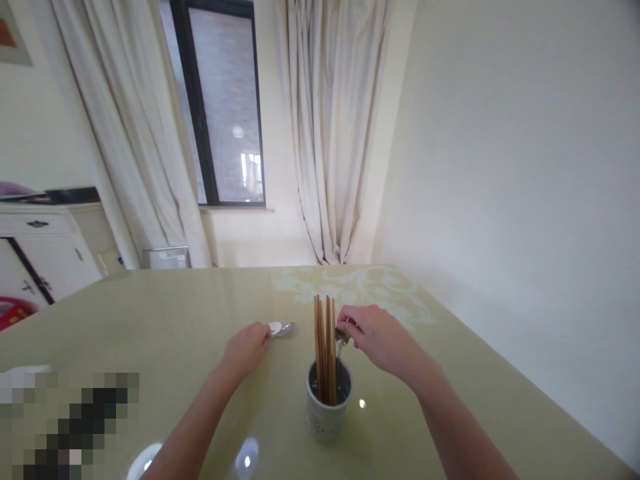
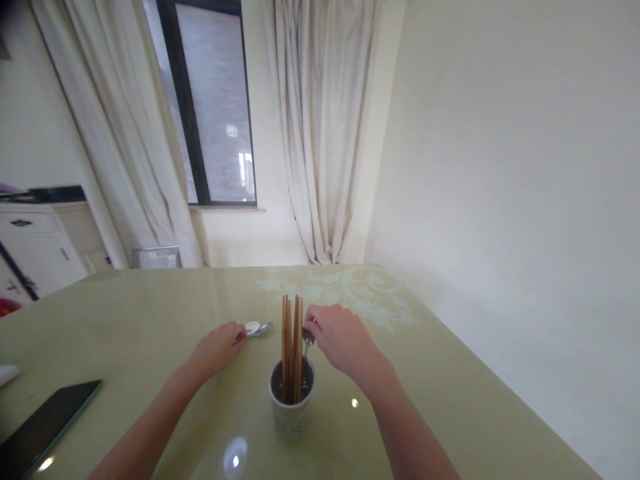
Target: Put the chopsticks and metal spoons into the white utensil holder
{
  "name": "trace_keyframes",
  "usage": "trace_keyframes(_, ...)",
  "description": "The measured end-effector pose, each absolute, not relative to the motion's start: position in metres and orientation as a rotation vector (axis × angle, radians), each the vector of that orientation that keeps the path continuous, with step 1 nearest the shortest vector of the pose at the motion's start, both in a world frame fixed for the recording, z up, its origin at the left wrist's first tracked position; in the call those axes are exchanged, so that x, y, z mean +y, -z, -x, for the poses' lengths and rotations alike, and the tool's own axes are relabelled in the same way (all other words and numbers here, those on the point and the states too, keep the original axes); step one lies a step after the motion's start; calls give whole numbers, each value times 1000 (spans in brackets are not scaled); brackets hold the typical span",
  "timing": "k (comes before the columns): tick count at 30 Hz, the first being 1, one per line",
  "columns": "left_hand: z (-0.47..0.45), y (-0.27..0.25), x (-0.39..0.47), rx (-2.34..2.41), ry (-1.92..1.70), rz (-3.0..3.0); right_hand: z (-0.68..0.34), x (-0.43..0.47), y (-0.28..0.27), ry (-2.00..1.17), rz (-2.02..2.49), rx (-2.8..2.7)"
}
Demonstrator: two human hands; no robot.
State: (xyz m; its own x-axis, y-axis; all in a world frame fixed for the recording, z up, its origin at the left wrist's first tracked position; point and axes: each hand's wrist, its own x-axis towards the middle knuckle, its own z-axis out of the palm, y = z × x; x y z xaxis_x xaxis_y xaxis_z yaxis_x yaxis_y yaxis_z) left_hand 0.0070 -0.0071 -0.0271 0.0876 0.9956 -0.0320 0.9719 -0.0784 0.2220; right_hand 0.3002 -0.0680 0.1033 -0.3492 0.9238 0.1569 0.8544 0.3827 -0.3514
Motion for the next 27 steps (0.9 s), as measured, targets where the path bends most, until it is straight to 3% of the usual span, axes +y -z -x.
trace_keyframes(27,-4,29,-7,2015,-141,-2147,-303,-70,-108,-184,1581,-2293)
